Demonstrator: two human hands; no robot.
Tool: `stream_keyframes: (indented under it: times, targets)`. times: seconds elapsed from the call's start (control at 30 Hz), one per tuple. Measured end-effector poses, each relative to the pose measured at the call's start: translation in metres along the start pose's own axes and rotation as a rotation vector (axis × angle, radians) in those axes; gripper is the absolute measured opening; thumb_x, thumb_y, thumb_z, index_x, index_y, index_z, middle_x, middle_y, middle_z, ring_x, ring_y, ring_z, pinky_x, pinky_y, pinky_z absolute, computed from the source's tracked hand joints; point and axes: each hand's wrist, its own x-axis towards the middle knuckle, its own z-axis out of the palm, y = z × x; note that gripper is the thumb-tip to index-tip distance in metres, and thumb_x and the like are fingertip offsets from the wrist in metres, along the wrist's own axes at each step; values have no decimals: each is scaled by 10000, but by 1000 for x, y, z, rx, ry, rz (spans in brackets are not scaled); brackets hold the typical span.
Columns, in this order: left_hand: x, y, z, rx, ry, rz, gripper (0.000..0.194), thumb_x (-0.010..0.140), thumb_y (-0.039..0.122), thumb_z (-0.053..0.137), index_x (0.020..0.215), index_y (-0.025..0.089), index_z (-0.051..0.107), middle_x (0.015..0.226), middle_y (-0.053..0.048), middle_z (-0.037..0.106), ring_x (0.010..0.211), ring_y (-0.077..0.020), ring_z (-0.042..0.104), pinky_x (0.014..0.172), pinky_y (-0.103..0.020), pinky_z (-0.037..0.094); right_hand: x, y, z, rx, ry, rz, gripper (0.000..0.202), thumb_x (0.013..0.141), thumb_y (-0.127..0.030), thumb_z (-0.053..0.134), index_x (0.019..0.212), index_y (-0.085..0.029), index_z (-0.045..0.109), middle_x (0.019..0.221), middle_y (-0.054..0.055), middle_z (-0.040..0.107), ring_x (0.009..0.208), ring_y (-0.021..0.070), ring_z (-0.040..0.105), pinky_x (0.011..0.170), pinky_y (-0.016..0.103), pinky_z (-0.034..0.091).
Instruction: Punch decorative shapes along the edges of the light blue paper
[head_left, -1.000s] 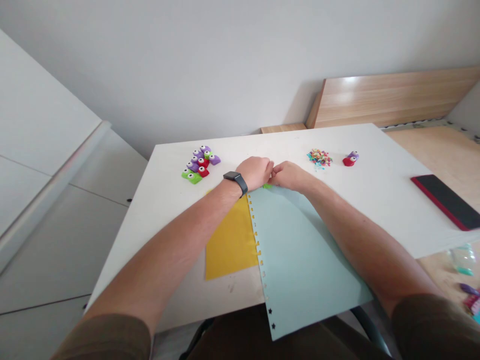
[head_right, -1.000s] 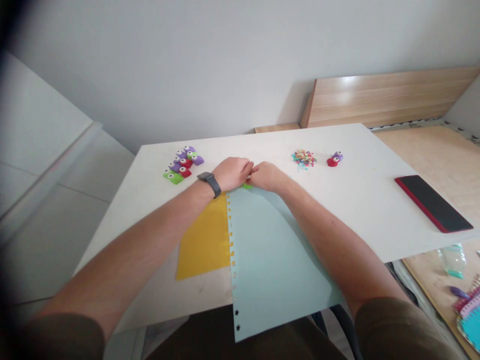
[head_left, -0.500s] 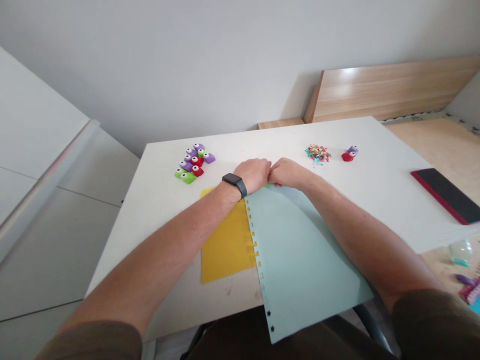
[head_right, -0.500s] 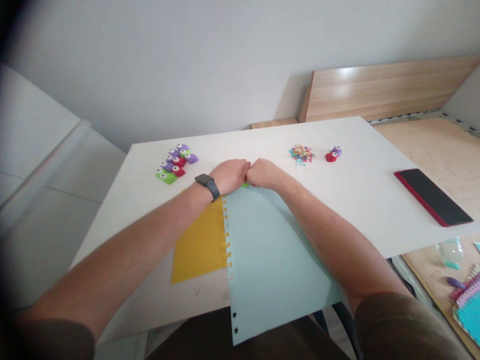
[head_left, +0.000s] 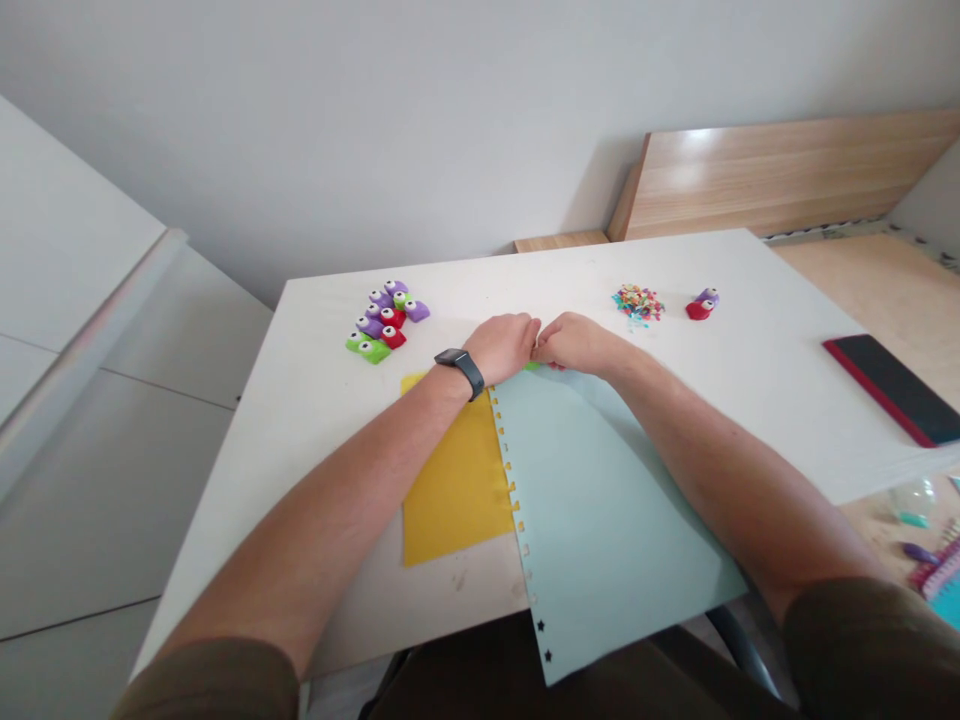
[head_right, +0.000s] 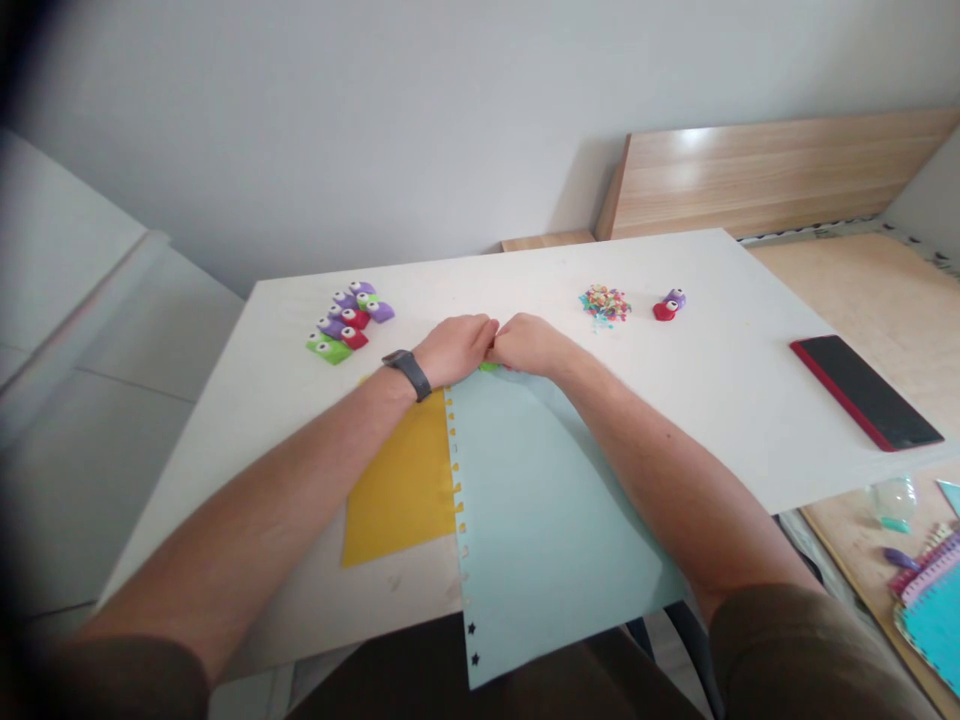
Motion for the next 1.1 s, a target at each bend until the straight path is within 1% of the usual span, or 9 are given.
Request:
stream_keyframes:
  times: [0.13,0.23,0.3,0.4,0.5,0.6,0.83,1.0,1.1]
  targets:
    - [-13,-10,-11,-135,51,-69,418,1061,398,360,913,186,689,998,-78,785,932,-218,705,789,-319,470,-6,-5,-4,143,-71,154,407,904,-351,599,532,-187,590,504,18,583,522,141,514,592,299,373]
    - [-25,-20,-21,-178,12,-99,328,997,438,495,932,196,706,953,-58,784,872,-212,702,748,-308,474,-9,-2,-2,190,-27,180,365,872,-414,633,582,-194,618,522,-4,555,561,137,498,584,290,335]
    - [-33,-26,-26,-217,-20,-91,267,941,434,579,952,204,713,964,-41,786,873,-204,707,748,-295,487,-11,1,3,237,56,155,323,836,-425,663,614,-198,609,551,-21,543,581,129,486,575,277,321]
    - [-40,-32,-31,-253,-73,-80,257,874,433,656,977,205,714,972,-34,786,886,-198,716,753,-278,507,-13,3,10,312,169,48,223,827,-384,655,716,-196,612,648,-27,600,620,118,505,590,254,340]
    - [-43,-34,-33,-249,-123,-85,266,825,413,701,989,204,715,962,-31,786,876,-197,721,744,-271,518,-17,1,14,344,158,-27,204,838,-385,660,917,-197,667,692,-32,641,623,118,531,606,246,359]
    - [-43,-34,-32,-239,-142,-93,257,790,366,721,990,204,718,951,-26,786,873,-197,723,738,-264,521,-19,-1,15,297,137,-50,232,832,-352,683,1005,-201,713,681,-36,653,616,115,547,632,244,372]
    - [-43,-33,-30,-245,-148,-99,232,780,312,697,985,208,729,949,-14,791,874,-188,729,731,-256,511,-18,4,14,236,259,-59,166,868,-309,666,964,-218,766,698,-32,676,633,115,568,635,250,366]
    - [-44,-31,-34,-258,-180,-97,242,779,298,680,996,209,739,960,-10,795,880,-184,728,728,-248,502,-17,4,13,190,307,-7,179,883,-308,661,984,-204,766,724,-15,702,641,124,575,638,260,371]
    - [-44,-31,-35,-235,-171,-85,229,839,332,629,990,207,746,965,-25,795,884,-192,723,732,-258,495,-17,4,11,149,348,48,183,882,-308,654,985,-200,761,730,-7,715,638,130,580,638,267,375]
